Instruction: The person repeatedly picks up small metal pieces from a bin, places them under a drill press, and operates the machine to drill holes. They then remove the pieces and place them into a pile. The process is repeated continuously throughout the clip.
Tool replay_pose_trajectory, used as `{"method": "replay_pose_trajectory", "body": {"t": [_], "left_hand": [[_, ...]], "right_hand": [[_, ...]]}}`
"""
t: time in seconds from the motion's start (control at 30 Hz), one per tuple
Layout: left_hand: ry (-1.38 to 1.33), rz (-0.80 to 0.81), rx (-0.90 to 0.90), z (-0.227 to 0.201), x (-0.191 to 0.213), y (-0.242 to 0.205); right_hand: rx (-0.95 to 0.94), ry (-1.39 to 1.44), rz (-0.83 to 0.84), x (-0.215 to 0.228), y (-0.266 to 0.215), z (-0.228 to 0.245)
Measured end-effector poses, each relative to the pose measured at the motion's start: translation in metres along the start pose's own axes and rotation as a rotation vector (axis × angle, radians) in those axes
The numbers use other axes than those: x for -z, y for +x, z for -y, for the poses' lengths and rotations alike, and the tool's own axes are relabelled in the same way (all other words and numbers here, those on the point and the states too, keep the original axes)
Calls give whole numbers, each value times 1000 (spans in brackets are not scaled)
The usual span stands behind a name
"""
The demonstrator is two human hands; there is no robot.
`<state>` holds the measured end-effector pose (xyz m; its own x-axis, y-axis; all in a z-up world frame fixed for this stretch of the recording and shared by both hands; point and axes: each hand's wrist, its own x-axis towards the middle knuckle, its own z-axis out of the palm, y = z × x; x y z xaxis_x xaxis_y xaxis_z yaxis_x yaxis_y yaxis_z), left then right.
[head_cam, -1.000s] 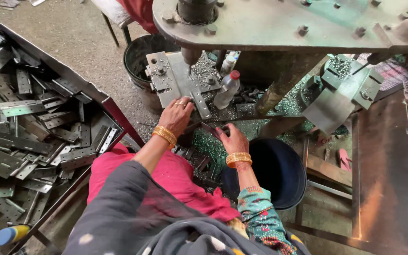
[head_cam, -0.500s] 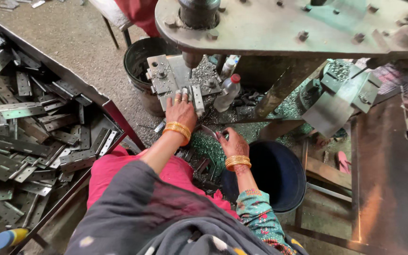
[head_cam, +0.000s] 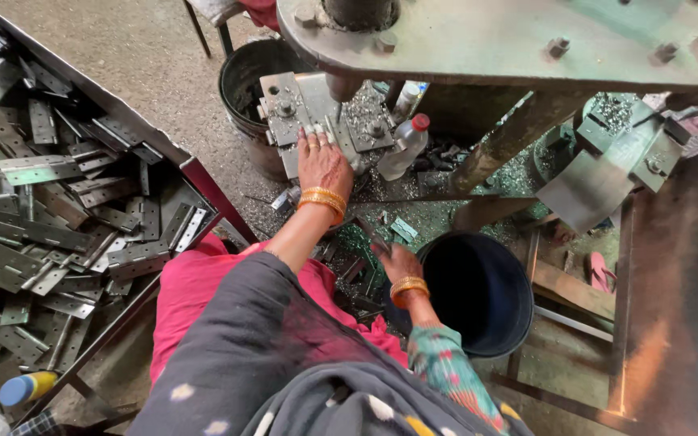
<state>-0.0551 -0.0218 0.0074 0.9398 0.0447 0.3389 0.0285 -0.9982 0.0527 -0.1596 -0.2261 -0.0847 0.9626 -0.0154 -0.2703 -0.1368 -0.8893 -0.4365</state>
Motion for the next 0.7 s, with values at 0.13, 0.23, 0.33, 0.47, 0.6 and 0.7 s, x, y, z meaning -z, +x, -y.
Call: {"method": "replay_pose_trajectory", "body": {"t": [0.13,0.23,0.33,0.47,0.6,0.7], "left_hand": [[-57,95,-31,8,-14,-5],[-45,-19,-67,13,-27,8],[-25,-129,-44,18,-38,21],[-66,4,-8,13,-37,23],[-83,43,-60,25,-19,22],[-36,231,-67,23,-16,35]], "right_hand": [[21,37,27,-13,-4,-4],[-30,-12,82,14,8,-2],[0,-135,26,21,17,-4],[-68,-4,100,-12,7,-17],[-24,-41,74,-22,17,-15],[-17,-123,30,0,22,-18]]}}
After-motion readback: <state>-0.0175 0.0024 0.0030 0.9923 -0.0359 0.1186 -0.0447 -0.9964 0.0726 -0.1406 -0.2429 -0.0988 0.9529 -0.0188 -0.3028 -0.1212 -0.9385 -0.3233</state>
